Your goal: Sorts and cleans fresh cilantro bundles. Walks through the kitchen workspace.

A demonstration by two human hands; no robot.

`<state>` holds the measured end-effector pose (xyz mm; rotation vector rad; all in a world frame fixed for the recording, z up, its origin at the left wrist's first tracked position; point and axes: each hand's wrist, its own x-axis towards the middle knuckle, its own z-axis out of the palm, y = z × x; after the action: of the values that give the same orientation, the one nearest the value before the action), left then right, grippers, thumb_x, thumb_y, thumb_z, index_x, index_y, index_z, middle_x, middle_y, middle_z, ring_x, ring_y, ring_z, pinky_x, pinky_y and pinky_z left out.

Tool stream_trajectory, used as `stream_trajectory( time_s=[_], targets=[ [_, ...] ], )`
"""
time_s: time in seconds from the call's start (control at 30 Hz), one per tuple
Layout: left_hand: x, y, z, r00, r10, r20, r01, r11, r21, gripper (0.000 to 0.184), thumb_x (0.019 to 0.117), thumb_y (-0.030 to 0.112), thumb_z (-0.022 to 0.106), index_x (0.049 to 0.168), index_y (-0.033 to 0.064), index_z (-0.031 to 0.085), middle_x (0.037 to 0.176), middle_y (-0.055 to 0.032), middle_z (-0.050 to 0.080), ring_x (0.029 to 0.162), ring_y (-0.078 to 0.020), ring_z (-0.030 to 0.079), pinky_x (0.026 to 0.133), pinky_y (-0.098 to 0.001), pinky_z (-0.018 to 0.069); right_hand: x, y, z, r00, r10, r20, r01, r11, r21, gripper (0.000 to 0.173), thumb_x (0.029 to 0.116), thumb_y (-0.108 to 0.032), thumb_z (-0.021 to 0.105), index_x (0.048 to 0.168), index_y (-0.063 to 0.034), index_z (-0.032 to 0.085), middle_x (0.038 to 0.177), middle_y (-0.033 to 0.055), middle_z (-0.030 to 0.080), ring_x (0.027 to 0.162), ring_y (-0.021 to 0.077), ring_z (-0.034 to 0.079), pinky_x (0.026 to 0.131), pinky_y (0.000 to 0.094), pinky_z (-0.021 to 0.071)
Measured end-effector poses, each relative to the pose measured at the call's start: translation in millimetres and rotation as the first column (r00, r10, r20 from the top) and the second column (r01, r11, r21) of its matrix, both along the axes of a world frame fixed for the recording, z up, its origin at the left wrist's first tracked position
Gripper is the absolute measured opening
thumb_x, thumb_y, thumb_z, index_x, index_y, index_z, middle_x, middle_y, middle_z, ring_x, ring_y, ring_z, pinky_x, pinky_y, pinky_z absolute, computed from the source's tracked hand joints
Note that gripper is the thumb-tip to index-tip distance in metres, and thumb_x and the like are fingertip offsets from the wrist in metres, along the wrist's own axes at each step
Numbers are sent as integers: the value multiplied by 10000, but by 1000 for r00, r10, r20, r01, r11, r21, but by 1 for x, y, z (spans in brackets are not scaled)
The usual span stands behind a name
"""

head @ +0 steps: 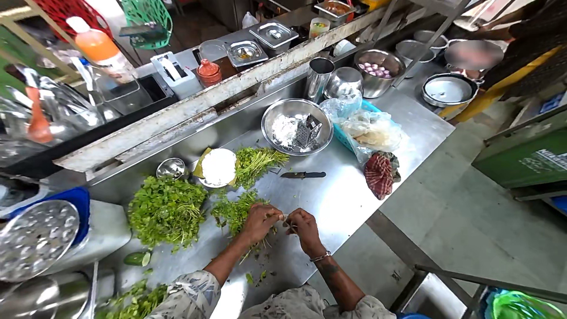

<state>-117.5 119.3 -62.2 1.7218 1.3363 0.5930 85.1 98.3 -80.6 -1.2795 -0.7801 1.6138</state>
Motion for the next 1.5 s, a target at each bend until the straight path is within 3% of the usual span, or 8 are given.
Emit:
stream_trajectory(
  time_s=[0.13, 0.33, 0.43, 0.77, 0.9, 1.03, 1.23, 1.5],
  targets=[
    [-10, 9, 2, 972, 190, 137, -187, 982, -34, 192, 1013, 347, 645, 1055, 234, 794, 1046, 77, 751, 989, -83, 697, 906, -400, 589, 15, 9, 9, 987, -155, -40, 148, 980, -134, 260, 1070, -147, 476, 963, 29, 636, 858, 176, 695, 698, 254, 693, 540, 351, 576],
    [3, 12, 5, 964, -160, -211, 171, 985, 36, 330, 1052, 467, 522, 1172, 280, 766, 1107, 124, 754, 1103, -11, 658, 1205, -430, 324, 23, 11, 11, 988, 95, 118, -89, 994, -57, 152, 997, -92, 615, 925, 40, 638, 846, 162, 709, 666, 243, 698, 609, 371, 614],
    [8, 15, 4, 937, -284, -204, 272, 958, -86, 329, 1048, 456, 526, 1190, 281, 766, 1132, 86, 757, 1105, -56, 671, 1111, -431, 434, 27, 13, 7, 961, 146, 234, -151, 988, 6, 138, 951, -107, 686, 900, 18, 656, 798, 136, 710, 638, 233, 702, 609, 372, 625],
    [13, 12, 26, 851, -372, -372, 357, 927, -112, 312, 1062, 392, 504, 1115, 215, 756, 996, 49, 753, 991, -87, 670, 1133, -460, 339, 23, -4, 28, 245, 178, 953, -717, 695, 54, 280, 984, -298, 529, 1000, -141, 759, 886, 32, 698, 849, 177, 687, 769, 389, 578],
    [-8, 2, 42, 920, -359, -158, 366, 931, 13, 262, 1055, 359, 559, 1063, 217, 779, 942, 115, 755, 934, 3, 672, 1186, -442, 312, 21, -8, 22, 635, 92, 767, -549, 753, 364, 145, 901, -212, 636, 850, -119, 734, 734, -25, 638, 652, 83, 608, 608, 290, 541],
    [-49, -14, 95, 959, -93, 269, 98, 995, -7, 274, 1072, 177, 507, 1125, 61, 749, 1046, -49, 766, 929, -174, 731, 919, -410, 601, 32, -3, 17, 896, 58, 440, -227, 911, 343, 201, 988, -185, 583, 995, -88, 759, 712, 32, 672, 556, 150, 600, 542, 342, 542],
    [-139, -102, 172, 587, 447, 674, -553, 831, -70, 243, 1052, 289, 548, 1082, 131, 729, 1032, -78, 767, 998, -201, 742, 848, -337, 621, 60, 8, -18, 203, 137, 969, -573, 820, 4, 225, 903, -333, 729, 1059, -192, 809, 1250, 124, 691, 1228, 391, 585, 920, 659, 480],
    [-214, -283, 170, 111, 618, 778, -801, 519, -298, 194, 1061, 257, 530, 1154, 149, 662, 1149, -146, 737, 1117, -297, 708, 1002, -455, 565, 9, 29, -29, 419, 117, 900, -675, 703, 223, 231, 958, -308, 690, 1005, -107, 793, 1046, 168, 739, 1029, 397, 686, 897, 662, 514]
  ],
)
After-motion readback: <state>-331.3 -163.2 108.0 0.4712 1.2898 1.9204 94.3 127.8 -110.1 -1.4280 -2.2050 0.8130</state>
